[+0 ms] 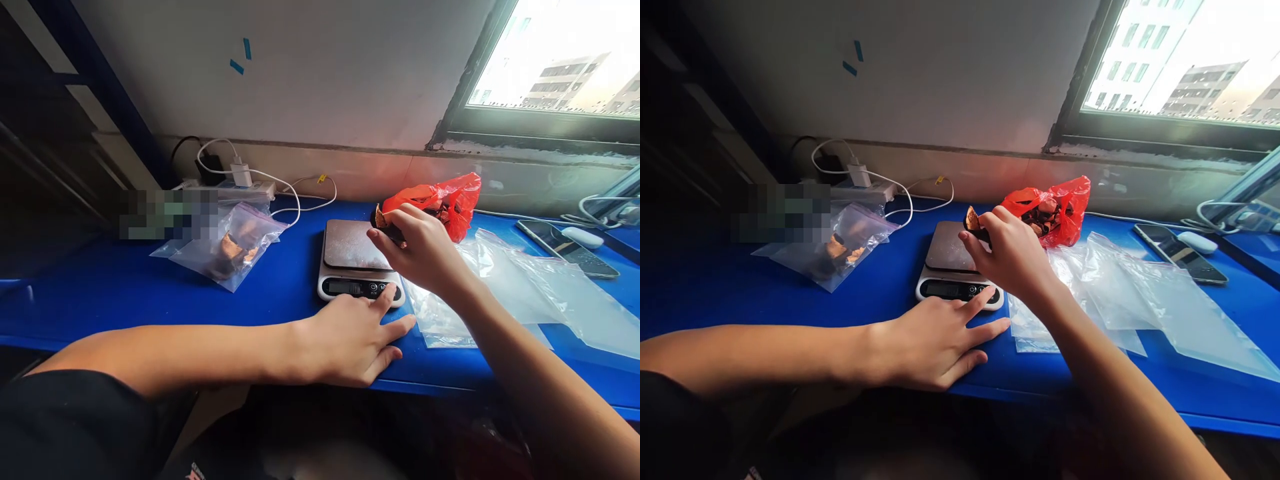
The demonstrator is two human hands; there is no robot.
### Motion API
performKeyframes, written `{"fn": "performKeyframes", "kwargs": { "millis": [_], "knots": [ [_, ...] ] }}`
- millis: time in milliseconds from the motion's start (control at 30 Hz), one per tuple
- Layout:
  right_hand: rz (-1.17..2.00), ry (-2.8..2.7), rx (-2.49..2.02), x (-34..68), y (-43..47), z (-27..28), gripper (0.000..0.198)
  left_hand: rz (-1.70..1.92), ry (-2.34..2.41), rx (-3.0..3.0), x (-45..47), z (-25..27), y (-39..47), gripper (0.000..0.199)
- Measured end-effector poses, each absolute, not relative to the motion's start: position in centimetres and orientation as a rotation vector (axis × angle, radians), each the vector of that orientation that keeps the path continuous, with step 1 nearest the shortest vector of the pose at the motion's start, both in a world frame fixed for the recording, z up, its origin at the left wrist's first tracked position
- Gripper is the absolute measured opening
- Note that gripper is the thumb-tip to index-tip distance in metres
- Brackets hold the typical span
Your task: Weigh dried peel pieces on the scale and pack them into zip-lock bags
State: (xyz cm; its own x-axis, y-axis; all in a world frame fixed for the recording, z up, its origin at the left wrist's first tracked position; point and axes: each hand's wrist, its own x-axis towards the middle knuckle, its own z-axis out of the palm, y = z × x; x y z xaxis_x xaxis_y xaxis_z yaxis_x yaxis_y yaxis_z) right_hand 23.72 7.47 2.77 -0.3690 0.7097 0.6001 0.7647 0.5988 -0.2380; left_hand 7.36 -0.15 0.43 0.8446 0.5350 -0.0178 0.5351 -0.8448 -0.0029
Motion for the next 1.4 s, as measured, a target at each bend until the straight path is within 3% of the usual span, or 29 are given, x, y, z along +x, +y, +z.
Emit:
{"fn": "performKeyframes", "kwargs": {
  "millis": [167, 300, 500, 667, 867, 967, 1133, 1233, 1400],
  "knots": [
    [-0.123, -2.151, -1.128, 23.8, 7.7, 2.3, 0.026, 0.213, 0.829, 2.983, 7.0, -0.5, 0.0, 0.051],
    [-0.187, -2.165, -1.108, 23.5, 8.0, 1.2, 0.023, 0.453, 0.48, 3.028, 6.6, -1.5, 0.5, 0.035],
    [-0.266, -2.231, -1.171, 22.7, 9.2, -0.3, 0.023, 0.445, 0.378, 3.032, 6.4, -1.4, 1.0, 0.031],
    [-0.058, -2.216, -1.073, 23.0, 8.8, -0.3, 0.044, 0.459, 0.343, 3.005, 6.2, -1.4, 1.3, 0.031],
    [-0.16, -2.105, -1.098, 24.1, 8.7, -0.1, 0.045, 0.468, 0.318, 2.981, 6.1, -1.5, 1.3, 0.031],
    [-0.149, -2.066, -1.145, 25.7, 10.3, -0.1, 0.037, 0.444, 0.323, 2.969, 6.1, -1.3, 1.3, 0.03],
    [0.191, -1.667, -1.274, 31.5, 14.2, 0.2, 0.026, 0.414, 0.33, 2.956, 6.1, -1.2, 1.4, 0.028],
    [0.121, -1.501, -1.44, 34.9, 15.7, -0.1, 0.028, 0.4, 0.319, 2.959, 6.1, -1.2, 1.5, 0.029],
    [0.01, -1.689, -1.617, 34.8, 16.4, -2.4, 0.021, 0.404, 0.316, 2.958, 6.0, -1.1, 1.4, 0.028]
  ]
}}
